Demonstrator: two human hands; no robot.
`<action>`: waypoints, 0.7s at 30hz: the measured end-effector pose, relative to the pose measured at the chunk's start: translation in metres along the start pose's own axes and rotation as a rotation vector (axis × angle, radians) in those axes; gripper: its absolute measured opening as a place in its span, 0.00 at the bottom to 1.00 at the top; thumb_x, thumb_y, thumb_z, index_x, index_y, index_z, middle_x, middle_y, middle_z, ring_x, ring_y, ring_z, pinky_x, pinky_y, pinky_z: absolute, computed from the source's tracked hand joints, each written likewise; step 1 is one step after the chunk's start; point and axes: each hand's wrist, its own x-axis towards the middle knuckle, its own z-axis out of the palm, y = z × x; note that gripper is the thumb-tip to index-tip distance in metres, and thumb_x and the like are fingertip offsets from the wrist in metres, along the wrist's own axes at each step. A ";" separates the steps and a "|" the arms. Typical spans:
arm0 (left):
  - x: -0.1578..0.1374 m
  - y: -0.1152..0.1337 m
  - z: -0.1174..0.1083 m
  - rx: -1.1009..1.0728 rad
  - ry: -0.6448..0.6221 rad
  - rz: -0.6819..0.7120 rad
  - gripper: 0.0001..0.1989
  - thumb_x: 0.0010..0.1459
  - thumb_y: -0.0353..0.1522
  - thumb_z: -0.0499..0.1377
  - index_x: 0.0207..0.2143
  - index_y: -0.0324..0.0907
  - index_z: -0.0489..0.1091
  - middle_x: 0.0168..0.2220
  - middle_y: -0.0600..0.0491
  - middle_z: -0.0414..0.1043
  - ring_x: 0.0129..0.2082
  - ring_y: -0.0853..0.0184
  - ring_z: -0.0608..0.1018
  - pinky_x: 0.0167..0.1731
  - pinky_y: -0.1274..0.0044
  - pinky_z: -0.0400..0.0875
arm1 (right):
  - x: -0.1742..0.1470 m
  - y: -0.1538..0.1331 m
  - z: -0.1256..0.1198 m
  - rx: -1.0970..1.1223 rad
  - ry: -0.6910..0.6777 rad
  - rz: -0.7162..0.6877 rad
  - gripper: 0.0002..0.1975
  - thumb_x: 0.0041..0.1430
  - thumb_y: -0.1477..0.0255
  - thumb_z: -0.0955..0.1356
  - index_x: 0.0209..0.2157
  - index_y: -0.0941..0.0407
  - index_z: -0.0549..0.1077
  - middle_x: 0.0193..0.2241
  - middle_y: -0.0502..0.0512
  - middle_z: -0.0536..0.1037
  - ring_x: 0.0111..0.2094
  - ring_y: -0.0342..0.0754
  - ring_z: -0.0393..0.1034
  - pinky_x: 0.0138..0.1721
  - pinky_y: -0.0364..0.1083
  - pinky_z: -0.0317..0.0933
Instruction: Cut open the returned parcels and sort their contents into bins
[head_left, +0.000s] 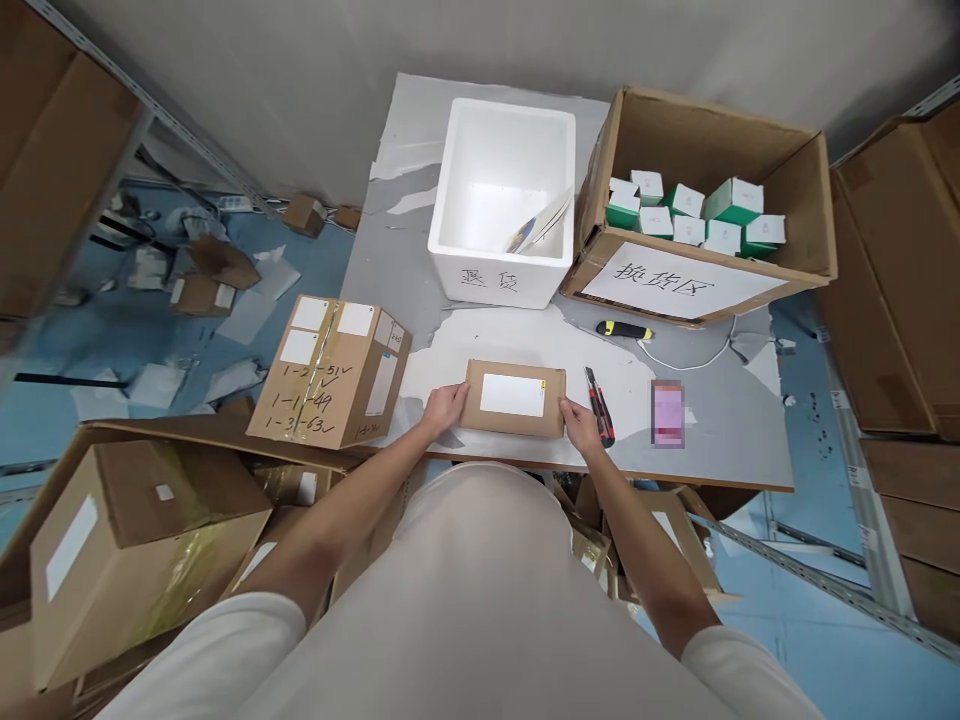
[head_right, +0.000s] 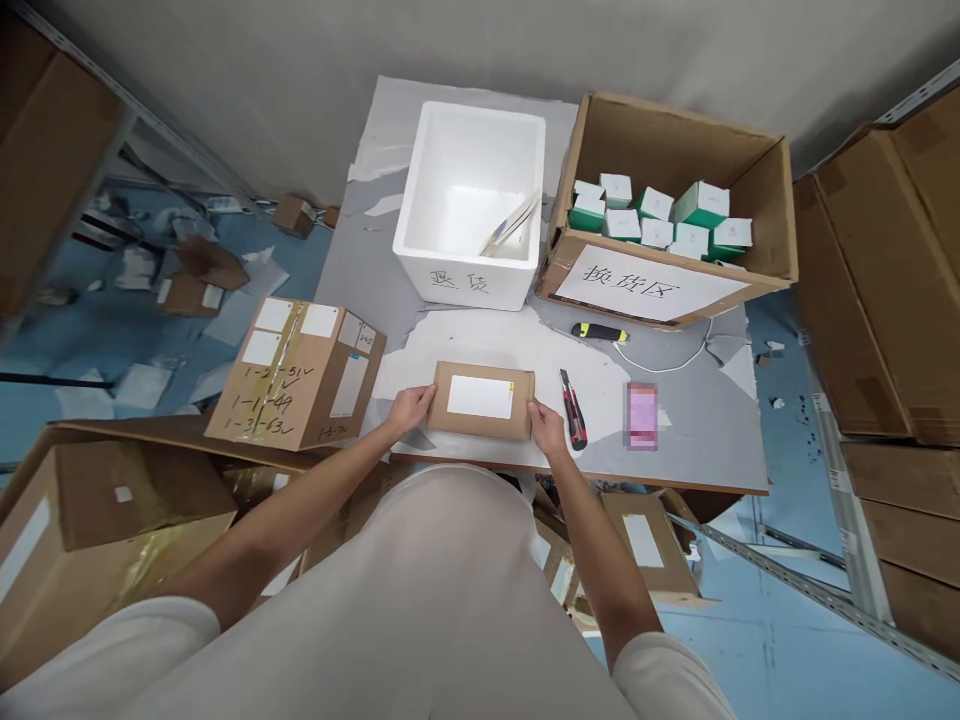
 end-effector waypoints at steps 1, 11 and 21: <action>-0.002 -0.006 0.000 -0.042 -0.013 0.000 0.24 0.60 0.46 0.47 0.40 0.39 0.75 0.35 0.47 0.78 0.38 0.61 0.78 0.38 0.73 0.70 | -0.003 0.007 0.001 0.048 0.008 0.011 0.30 0.59 0.51 0.57 0.50 0.58 0.73 0.44 0.61 0.78 0.43 0.55 0.74 0.44 0.52 0.67; -0.026 -0.046 0.019 -0.324 -0.242 0.145 0.36 0.42 0.38 0.65 0.55 0.38 0.66 0.45 0.47 0.76 0.50 0.55 0.75 0.52 0.64 0.68 | -0.031 0.050 0.016 0.046 -0.191 -0.030 0.30 0.47 0.72 0.67 0.55 0.53 0.66 0.47 0.56 0.77 0.45 0.50 0.72 0.49 0.53 0.65; -0.026 -0.014 -0.006 -0.258 -0.213 0.136 0.31 0.50 0.47 0.59 0.51 0.37 0.70 0.43 0.49 0.77 0.44 0.58 0.76 0.46 0.69 0.70 | -0.029 0.012 -0.013 -0.199 -0.067 -0.119 0.20 0.58 0.57 0.62 0.38 0.56 0.77 0.28 0.56 0.80 0.29 0.51 0.72 0.34 0.47 0.64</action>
